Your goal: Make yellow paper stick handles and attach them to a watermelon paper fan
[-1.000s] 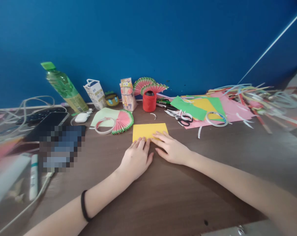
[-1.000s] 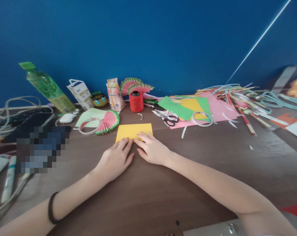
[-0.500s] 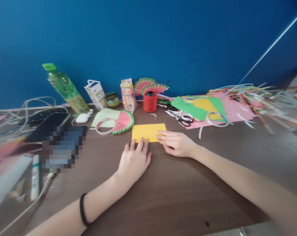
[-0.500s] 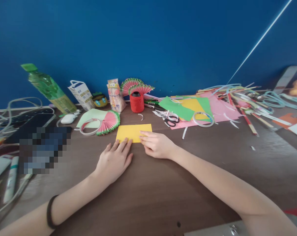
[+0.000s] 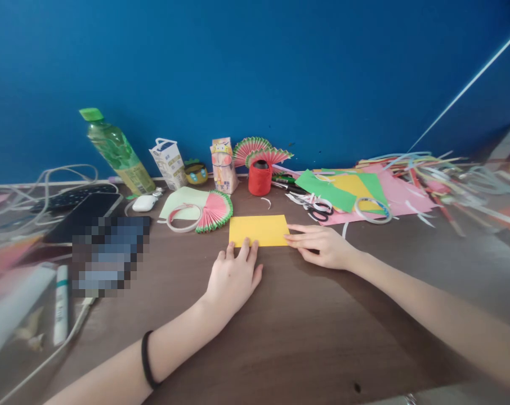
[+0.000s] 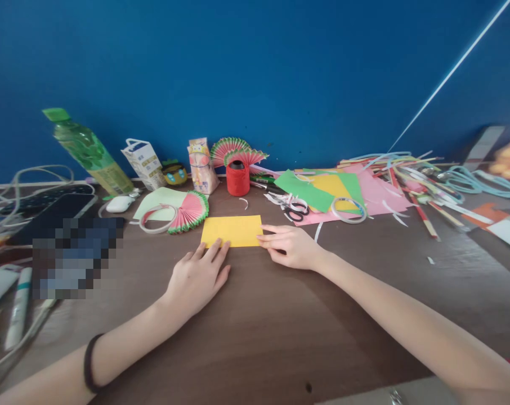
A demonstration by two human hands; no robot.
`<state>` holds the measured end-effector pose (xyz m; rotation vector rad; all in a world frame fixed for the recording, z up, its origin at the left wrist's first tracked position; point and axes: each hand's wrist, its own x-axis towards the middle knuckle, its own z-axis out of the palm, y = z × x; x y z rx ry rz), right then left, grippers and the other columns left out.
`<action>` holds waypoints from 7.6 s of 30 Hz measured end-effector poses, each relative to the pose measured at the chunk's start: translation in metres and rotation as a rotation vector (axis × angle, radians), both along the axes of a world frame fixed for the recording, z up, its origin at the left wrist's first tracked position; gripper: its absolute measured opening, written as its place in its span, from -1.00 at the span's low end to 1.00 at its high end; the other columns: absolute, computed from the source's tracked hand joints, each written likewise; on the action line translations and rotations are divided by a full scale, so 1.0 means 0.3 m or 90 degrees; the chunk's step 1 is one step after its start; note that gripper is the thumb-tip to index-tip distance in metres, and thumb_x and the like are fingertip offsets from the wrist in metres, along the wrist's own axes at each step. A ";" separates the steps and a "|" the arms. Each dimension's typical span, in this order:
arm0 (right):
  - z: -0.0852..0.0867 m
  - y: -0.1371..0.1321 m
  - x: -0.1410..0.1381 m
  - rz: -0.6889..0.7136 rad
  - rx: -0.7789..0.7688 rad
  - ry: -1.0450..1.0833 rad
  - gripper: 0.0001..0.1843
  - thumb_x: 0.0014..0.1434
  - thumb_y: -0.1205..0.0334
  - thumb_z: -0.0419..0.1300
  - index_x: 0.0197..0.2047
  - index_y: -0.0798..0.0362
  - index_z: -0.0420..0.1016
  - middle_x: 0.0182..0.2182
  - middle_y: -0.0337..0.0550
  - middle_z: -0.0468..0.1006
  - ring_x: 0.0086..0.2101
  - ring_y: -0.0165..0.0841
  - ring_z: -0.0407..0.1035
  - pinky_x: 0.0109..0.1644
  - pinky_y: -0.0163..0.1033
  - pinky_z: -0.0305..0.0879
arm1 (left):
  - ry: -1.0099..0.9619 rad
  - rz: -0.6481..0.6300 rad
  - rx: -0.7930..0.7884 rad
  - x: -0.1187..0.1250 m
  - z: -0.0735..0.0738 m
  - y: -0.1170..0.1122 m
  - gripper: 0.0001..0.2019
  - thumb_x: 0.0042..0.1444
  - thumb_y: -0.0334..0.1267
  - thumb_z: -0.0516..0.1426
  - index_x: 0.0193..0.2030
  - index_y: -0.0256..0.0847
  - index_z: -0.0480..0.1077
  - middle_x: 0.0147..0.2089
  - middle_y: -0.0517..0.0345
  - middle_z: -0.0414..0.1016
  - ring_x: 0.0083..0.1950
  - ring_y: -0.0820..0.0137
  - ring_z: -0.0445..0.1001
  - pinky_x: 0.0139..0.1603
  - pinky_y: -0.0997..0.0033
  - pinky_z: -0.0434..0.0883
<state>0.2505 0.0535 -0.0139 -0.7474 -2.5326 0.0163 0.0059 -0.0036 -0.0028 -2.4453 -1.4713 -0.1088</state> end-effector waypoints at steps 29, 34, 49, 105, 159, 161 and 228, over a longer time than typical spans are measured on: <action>0.019 0.057 -0.094 -0.058 -0.211 0.097 -0.82 0.15 0.23 0.12 -0.45 0.07 0.42 -0.49 -0.18 0.43 -0.44 -0.41 0.30 -0.33 -0.31 0.21 | -0.055 0.011 0.046 -0.089 0.002 0.119 -0.79 0.14 -0.49 -0.05 -0.33 -0.21 0.37 -0.36 0.12 0.45 -0.29 0.35 0.36 -0.40 0.39 0.22; 0.020 0.074 -0.102 -0.121 -0.311 0.110 -0.85 0.10 0.25 0.16 -0.48 0.08 0.41 -0.51 -0.22 0.41 -0.48 -0.44 0.26 -0.38 -0.33 0.16 | -0.064 0.061 0.008 -0.075 0.005 0.114 -0.80 0.15 -0.47 -0.05 -0.31 -0.18 0.37 -0.33 0.13 0.44 -0.27 0.35 0.34 -0.53 0.42 0.13; 0.015 0.065 -0.109 -0.139 -0.330 0.137 -0.85 0.07 0.31 0.19 -0.50 0.09 0.31 -0.48 -0.29 0.26 -0.51 -0.51 0.17 -0.40 -0.36 0.11 | 0.000 -0.013 0.100 -0.076 -0.001 0.108 -0.75 0.03 -0.60 -0.04 -0.41 -0.21 0.36 -0.34 0.08 0.40 -0.30 0.31 0.32 -0.41 0.37 0.24; -0.005 0.078 -0.136 -0.251 -0.296 0.140 -0.89 0.05 0.32 0.18 -0.32 0.05 0.31 -0.41 -0.30 0.24 -0.46 -0.46 0.20 -0.34 -0.32 0.13 | -0.014 -0.051 0.099 -0.049 0.005 0.104 -0.73 0.17 -0.27 -0.04 -0.35 -0.33 0.45 -0.45 -0.04 0.41 -0.34 0.26 0.38 -0.29 0.28 0.26; -0.009 0.053 -0.150 -0.190 -0.213 0.098 -0.90 0.16 0.37 0.10 -0.38 0.06 0.39 -0.44 -0.19 0.35 -0.31 -0.32 0.20 -0.19 -0.21 0.11 | -0.069 -0.040 0.058 -0.065 -0.016 0.123 -0.76 0.06 -0.58 -0.03 -0.33 -0.19 0.36 -0.29 0.11 0.42 -0.29 0.33 0.31 -0.45 0.39 0.25; -0.010 0.054 -0.151 -0.194 -0.211 0.093 -0.90 0.16 0.37 0.10 -0.38 0.06 0.38 -0.43 -0.19 0.36 -0.31 -0.32 0.20 -0.19 -0.21 0.10 | -0.069 -0.037 0.054 -0.065 -0.017 0.125 -0.75 0.07 -0.58 -0.04 -0.32 -0.19 0.36 -0.27 0.09 0.40 -0.28 0.32 0.30 -0.45 0.39 0.26; 0.014 0.055 -0.167 -0.262 -0.287 0.159 -0.83 0.06 0.41 0.14 -0.50 0.05 0.25 -0.53 -0.28 0.31 -0.45 -0.42 0.21 -0.33 -0.27 0.11 | -0.167 0.014 0.027 -0.079 -0.019 0.162 -0.77 0.19 -0.40 -0.09 -0.28 -0.18 0.38 -0.32 0.10 0.38 -0.29 0.35 0.33 -0.27 0.42 0.28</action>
